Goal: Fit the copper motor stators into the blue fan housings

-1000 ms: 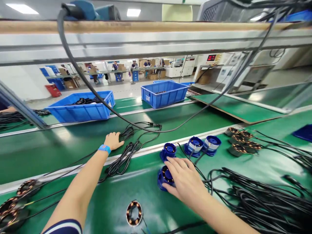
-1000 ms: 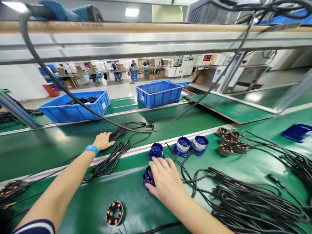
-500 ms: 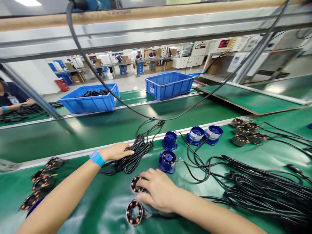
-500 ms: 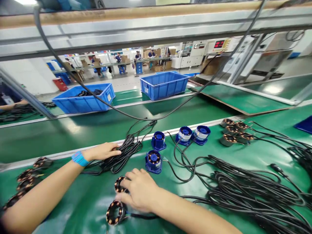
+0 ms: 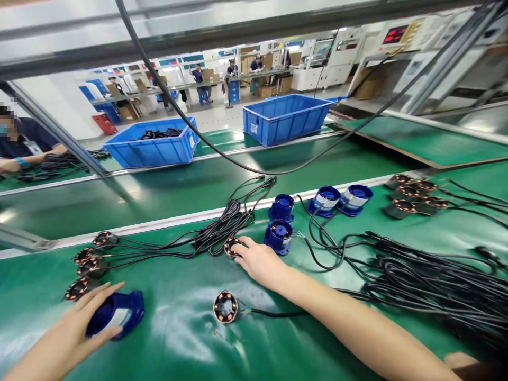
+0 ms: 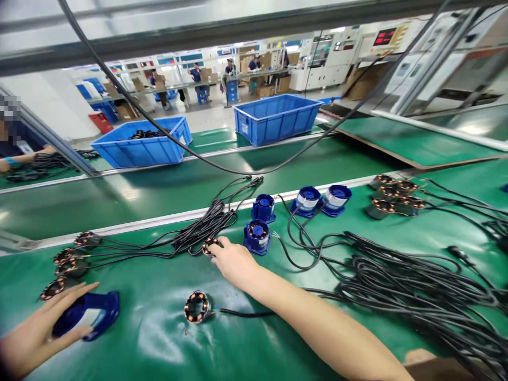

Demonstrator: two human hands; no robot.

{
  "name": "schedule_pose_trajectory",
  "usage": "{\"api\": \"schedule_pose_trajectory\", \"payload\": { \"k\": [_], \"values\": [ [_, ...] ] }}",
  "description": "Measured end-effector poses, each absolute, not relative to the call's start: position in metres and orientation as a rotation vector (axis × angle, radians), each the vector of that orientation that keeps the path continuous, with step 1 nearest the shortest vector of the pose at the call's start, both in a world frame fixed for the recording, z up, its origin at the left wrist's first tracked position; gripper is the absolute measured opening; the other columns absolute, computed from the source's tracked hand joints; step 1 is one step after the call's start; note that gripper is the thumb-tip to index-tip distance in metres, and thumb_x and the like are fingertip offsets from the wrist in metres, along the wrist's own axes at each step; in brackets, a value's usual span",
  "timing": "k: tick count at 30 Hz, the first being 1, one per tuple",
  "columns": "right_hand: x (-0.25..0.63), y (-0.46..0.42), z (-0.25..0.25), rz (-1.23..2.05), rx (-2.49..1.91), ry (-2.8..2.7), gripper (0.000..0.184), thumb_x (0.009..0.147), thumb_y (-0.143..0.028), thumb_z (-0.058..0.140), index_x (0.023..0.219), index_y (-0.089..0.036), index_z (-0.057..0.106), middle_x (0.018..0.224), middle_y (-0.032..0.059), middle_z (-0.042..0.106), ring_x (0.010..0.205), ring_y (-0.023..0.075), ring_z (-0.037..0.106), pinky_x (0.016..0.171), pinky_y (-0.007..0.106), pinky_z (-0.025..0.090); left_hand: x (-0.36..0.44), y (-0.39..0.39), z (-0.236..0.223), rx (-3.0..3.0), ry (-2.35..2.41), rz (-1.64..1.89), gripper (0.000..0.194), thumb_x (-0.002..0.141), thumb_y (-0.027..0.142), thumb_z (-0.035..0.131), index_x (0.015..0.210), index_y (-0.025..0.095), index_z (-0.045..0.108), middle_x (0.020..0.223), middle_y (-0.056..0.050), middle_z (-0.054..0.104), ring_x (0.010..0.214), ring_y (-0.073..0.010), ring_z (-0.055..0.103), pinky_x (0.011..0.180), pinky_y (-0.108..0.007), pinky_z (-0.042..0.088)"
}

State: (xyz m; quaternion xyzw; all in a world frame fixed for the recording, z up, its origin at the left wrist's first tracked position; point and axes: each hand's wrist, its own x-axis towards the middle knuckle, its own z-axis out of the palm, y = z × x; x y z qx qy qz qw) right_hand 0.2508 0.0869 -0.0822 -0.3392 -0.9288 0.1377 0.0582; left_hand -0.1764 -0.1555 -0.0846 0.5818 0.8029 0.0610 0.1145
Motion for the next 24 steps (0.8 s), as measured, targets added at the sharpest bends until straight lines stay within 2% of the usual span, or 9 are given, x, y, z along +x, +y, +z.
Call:
{"api": "schedule_pose_trajectory", "payload": {
  "k": [2,5,8,11,15,17,20,22,24],
  "values": [
    [0.251,0.083,-0.081,0.486,-1.0,-2.795,0.027,0.103,-0.035,0.056,0.126,-0.024,0.065,0.131,0.0094,0.061,0.099,0.0204,0.071,0.085,0.03,0.058,-0.132,-0.129,-0.085,1.737,2.377,0.349,0.074,0.063,0.078,0.071,0.131,0.06,0.049,0.15,0.01,0.051,0.132,-0.0331,0.056,0.11,-0.052,0.048],
    [0.261,0.075,-0.072,0.525,-0.908,-2.674,0.024,0.105,-0.033,0.054,0.121,-0.025,0.069,0.132,0.0065,0.063,0.107,0.0175,0.069,0.095,0.028,0.056,-0.058,-0.075,-0.077,1.708,2.189,0.502,0.076,0.071,0.072,0.072,0.138,0.039,0.054,0.129,-0.003,0.067,0.113,-0.032,0.066,0.099,-0.045,0.055],
    [0.278,0.068,-0.054,0.486,-0.789,-2.455,0.023,0.104,-0.033,0.054,0.119,-0.024,0.07,0.135,0.0057,0.063,0.112,0.0158,0.068,0.1,0.026,0.055,-0.001,-0.027,-0.075,1.733,1.937,0.658,0.078,0.066,0.068,0.081,0.134,0.036,0.058,0.116,-0.004,0.067,0.082,-0.0232,0.066,0.077,-0.037,0.057],
    [0.291,0.062,-0.036,0.456,-0.679,-2.335,0.026,0.105,-0.035,0.052,0.119,-0.021,0.07,0.132,0.0064,0.065,0.12,0.0144,0.064,0.103,0.024,0.053,0.035,0.003,-0.083,1.735,1.71,0.729,0.077,0.061,0.066,0.087,0.127,0.035,0.062,0.109,-0.003,0.063,0.067,-0.0168,0.058,0.062,-0.033,0.054],
    [0.292,0.056,-0.027,0.425,-0.713,-2.49,0.026,0.106,-0.036,0.051,0.122,-0.024,0.069,0.136,0.0048,0.063,0.115,0.015,0.066,0.096,0.025,0.056,0.06,0.019,-0.094,1.764,1.574,0.768,0.068,0.059,0.07,0.087,0.11,0.031,0.067,0.103,-0.004,0.059,0.072,-0.0189,0.06,0.057,-0.032,0.052],
    [0.292,0.054,-0.024,0.364,-0.782,-2.621,0.026,0.105,-0.035,0.053,0.124,-0.026,0.067,0.134,0.0042,0.063,0.103,0.0164,0.07,0.084,0.026,0.058,0.063,0.019,-0.097,1.775,1.578,0.792,0.069,0.057,0.07,0.088,0.11,0.032,0.067,0.102,-0.004,0.059,0.082,-0.0226,0.062,0.066,-0.036,0.054],
    [0.295,0.049,-0.012,0.278,-0.872,-2.795,0.023,0.105,-0.033,0.053,0.124,-0.027,0.065,0.113,0.0021,0.07,0.086,0.0173,0.07,0.068,0.027,0.054,0.067,0.014,-0.101,1.792,1.626,0.814,0.074,0.054,0.07,0.09,0.114,0.034,0.064,0.104,-0.004,0.06,0.095,-0.0268,0.062,0.082,-0.041,0.054],
    [0.297,0.047,-0.003,0.23,-0.865,-2.862,0.022,0.103,-0.035,0.057,0.122,-0.027,0.064,0.107,0.0008,0.07,0.085,0.0193,0.069,0.069,0.03,0.053,0.069,0.011,-0.102,1.815,1.633,0.816,0.074,0.052,0.071,0.09,0.11,0.032,0.063,0.103,-0.005,0.061,0.094,-0.0272,0.062,0.081,-0.041,0.053],
    [0.297,0.047,0.003,0.164,-0.843,-2.866,0.043,0.094,-0.042,0.072,0.132,-0.026,0.059,0.119,0.0033,0.068,0.099,0.0246,0.067,0.082,0.038,0.055,0.072,0.01,-0.103,1.835,1.618,0.819,0.072,0.056,0.072,0.088,0.106,0.029,0.061,0.101,-0.004,0.061,0.091,-0.0261,0.061,0.077,-0.039,0.051]
  ]
}}
